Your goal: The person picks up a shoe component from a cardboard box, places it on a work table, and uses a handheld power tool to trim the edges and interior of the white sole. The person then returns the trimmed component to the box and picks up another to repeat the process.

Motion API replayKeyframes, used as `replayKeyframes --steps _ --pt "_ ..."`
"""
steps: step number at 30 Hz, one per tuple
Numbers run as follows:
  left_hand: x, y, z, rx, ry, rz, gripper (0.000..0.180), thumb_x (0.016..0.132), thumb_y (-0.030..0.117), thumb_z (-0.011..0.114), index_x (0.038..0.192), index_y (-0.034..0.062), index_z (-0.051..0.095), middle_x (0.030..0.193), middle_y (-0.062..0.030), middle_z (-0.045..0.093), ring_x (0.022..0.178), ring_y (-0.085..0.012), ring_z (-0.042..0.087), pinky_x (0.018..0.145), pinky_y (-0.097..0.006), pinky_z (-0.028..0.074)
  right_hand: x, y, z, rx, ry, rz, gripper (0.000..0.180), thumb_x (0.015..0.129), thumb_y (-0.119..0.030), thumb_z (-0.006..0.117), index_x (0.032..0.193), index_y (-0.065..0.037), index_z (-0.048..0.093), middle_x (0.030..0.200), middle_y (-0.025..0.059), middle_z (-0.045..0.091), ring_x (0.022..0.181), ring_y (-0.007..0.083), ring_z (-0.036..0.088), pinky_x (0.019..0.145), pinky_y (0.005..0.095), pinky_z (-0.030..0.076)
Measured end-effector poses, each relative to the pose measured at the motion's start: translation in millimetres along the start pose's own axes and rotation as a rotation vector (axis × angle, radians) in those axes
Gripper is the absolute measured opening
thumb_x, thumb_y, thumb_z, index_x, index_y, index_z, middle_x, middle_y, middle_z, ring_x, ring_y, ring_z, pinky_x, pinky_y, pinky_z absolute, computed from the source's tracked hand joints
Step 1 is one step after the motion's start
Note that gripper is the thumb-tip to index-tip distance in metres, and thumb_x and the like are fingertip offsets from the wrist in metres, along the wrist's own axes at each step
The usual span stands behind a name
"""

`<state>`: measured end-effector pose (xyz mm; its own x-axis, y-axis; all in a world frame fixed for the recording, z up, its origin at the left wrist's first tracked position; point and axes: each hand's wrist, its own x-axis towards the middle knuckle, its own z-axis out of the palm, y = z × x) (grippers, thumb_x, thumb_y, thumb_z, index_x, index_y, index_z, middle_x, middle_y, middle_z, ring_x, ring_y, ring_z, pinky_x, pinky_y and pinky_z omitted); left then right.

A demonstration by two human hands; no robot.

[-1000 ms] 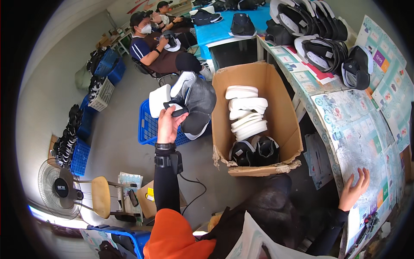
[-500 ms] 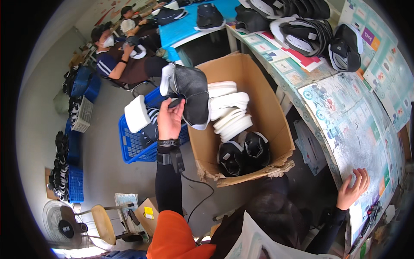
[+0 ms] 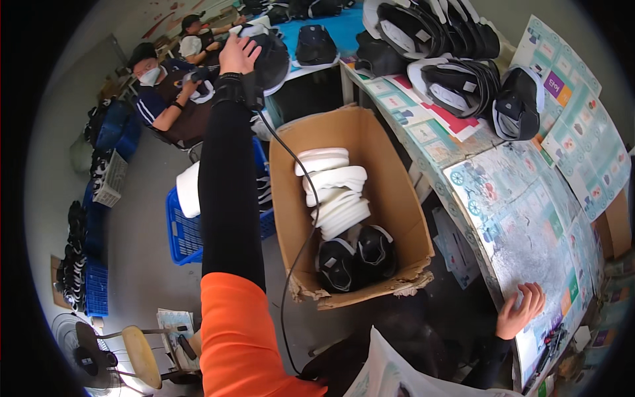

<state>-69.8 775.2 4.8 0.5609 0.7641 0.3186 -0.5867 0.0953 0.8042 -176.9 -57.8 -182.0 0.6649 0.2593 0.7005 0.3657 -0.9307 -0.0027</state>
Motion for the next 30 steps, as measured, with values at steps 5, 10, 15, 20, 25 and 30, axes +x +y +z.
replayKeyframes --steps 5,10,15,20,25,30 --pt "-63.4 -30.6 -67.8 0.393 0.043 0.11 0.038 0.104 0.032 0.067 0.127 0.003 0.06 0.127 -0.0103 0.07 0.115 -0.0202 0.068 0.091 -0.036 0.055 10.1 -11.8 4.8 0.075 0.002 0.002 0.021 0.089 -0.009 0.062 0.109 -0.005 0.065 0.121 0.0138 0.064 0.129 0.0379 0.056 0.121 0.0561 0.031" --pt "-279.2 -150.8 -107.9 0.763 -0.296 -0.161 0.027 0.098 0.017 0.073 0.12 0.0026 0.066 0.109 -0.0066 0.069 0.101 -0.0183 0.063 0.093 -0.034 0.052 5.8 -7.4 3.1 0.079 0.01 0.005 0.02 0.088 -0.008 0.063 0.107 -0.006 0.066 0.12 0.0123 0.065 0.129 0.0365 0.057 0.121 0.0551 0.031" --pt "-466.5 -127.2 -84.8 1.306 -0.777 -0.257 0.045 0.099 0.035 0.075 0.127 0.0008 0.067 0.122 -0.0229 0.069 0.117 -0.0423 0.065 0.102 -0.046 0.052 3.7 2.4 14.4 0.062 0.014 0.025 0.014 0.087 -0.01 0.065 0.1 -0.009 0.07 0.118 0.0107 0.068 0.127 0.0341 0.059 0.119 0.051 0.033" --pt "-566.9 -88.4 -45.0 1.276 -1.064 -0.36 0.062 0.101 0.046 0.07 0.138 -0.0027 0.06 0.128 -0.0261 0.067 0.118 -0.045 0.064 0.102 -0.049 0.052 9.4 -7.8 14.2 0.07 0.003 -0.003 0.016 0.085 -0.011 0.067 0.1 -0.012 0.072 0.118 0.0051 0.07 0.122 0.0301 0.062 0.114 0.0469 0.036" --pt "-622.1 -89.4 -41.8 1.545 -1.089 -0.152 0.072 0.1 0.047 0.07 0.15 -0.0012 0.052 0.143 -0.0238 0.06 0.13 -0.0418 0.058 0.114 -0.054 0.041 2.3 -1.4 15.2 0.076 -0.033 0.008 0.015 0.085 -0.011 0.067 0.098 -0.014 0.073 0.117 0.0031 0.071 0.121 0.0282 0.063 0.113 0.0464 0.037" --pt "-585.4 -8.7 -86.7 1.878 -0.903 -0.33 0.052 0.101 0.045 0.068 0.137 0.007 0.066 0.144 -0.0128 0.064 0.13 -0.0378 0.061 0.114 -0.058 0.041 7.2 2.8 3.8 0.145 0.032 0.02 0.013 0.084 -0.011 0.067 0.095 -0.013 0.072 0.115 0.0043 0.071 0.119 0.0302 0.063 0.109 0.0474 0.041"
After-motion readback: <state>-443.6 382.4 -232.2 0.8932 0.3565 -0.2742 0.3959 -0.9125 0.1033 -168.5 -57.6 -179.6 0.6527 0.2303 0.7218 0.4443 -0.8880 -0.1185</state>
